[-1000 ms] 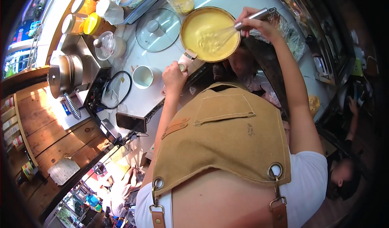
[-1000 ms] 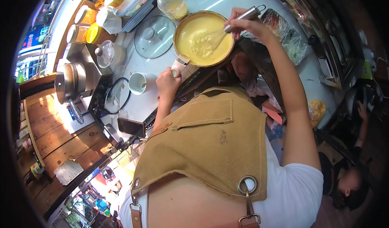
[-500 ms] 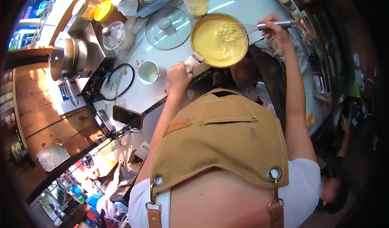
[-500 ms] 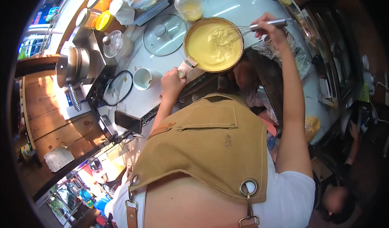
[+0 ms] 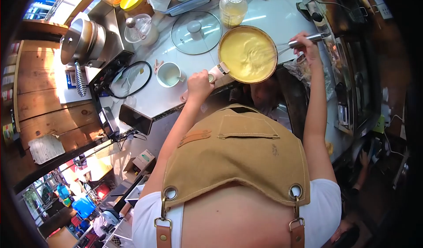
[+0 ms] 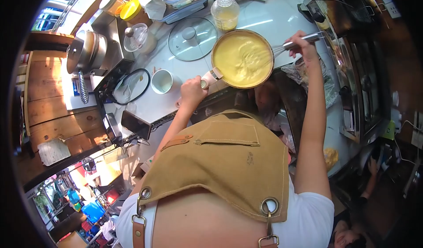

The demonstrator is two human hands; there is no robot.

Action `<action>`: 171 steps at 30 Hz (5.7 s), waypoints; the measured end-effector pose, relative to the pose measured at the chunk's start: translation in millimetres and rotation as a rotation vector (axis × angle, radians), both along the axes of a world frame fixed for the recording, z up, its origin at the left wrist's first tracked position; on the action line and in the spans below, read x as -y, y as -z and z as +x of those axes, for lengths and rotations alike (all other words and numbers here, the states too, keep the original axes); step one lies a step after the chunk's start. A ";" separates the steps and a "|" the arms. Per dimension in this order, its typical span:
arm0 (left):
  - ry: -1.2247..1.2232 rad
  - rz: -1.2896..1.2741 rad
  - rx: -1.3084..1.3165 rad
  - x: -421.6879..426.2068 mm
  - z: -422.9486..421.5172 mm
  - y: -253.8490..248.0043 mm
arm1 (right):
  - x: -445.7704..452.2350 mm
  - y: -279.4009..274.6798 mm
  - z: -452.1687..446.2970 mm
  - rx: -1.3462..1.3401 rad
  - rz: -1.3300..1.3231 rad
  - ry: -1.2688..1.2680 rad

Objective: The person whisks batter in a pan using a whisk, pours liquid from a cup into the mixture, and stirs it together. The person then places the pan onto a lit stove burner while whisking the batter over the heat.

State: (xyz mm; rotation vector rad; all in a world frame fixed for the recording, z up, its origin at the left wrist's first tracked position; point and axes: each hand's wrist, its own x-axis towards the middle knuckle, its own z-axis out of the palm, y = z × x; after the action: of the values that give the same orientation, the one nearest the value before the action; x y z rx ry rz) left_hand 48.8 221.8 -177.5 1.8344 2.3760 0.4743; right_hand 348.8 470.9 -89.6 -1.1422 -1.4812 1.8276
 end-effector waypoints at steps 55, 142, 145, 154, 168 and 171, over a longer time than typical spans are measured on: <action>-0.009 0.014 0.026 0.2 1.6 -0.9 | 119.4 -43.8 -34.5 0.197 0.550 0.155; -0.005 -0.203 -0.054 -2.7 2.3 -9.3 | 161.5 21.3 -82.8 -0.042 1.103 0.391; 0.029 -0.144 -0.101 -1.0 3.4 -10.7 | 182.1 12.8 -63.5 0.161 1.220 0.466; 0.040 -0.146 -0.110 -1.5 5.1 -13.3 | 170.3 25.3 -71.8 0.102 1.270 0.482; 0.007 -0.039 0.015 -1.4 -0.9 1.6 | 197.1 17.9 -69.0 0.136 1.093 0.418; 0.018 -0.006 0.003 -1.2 0.1 -2.0 | 186.0 23.0 -86.2 0.023 1.114 0.242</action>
State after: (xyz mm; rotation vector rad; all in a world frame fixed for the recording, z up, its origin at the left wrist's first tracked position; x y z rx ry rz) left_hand 48.9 223.0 -175.5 1.8494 2.3539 0.4668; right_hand 262.6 284.9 -112.6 -0.6918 -1.8535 0.5898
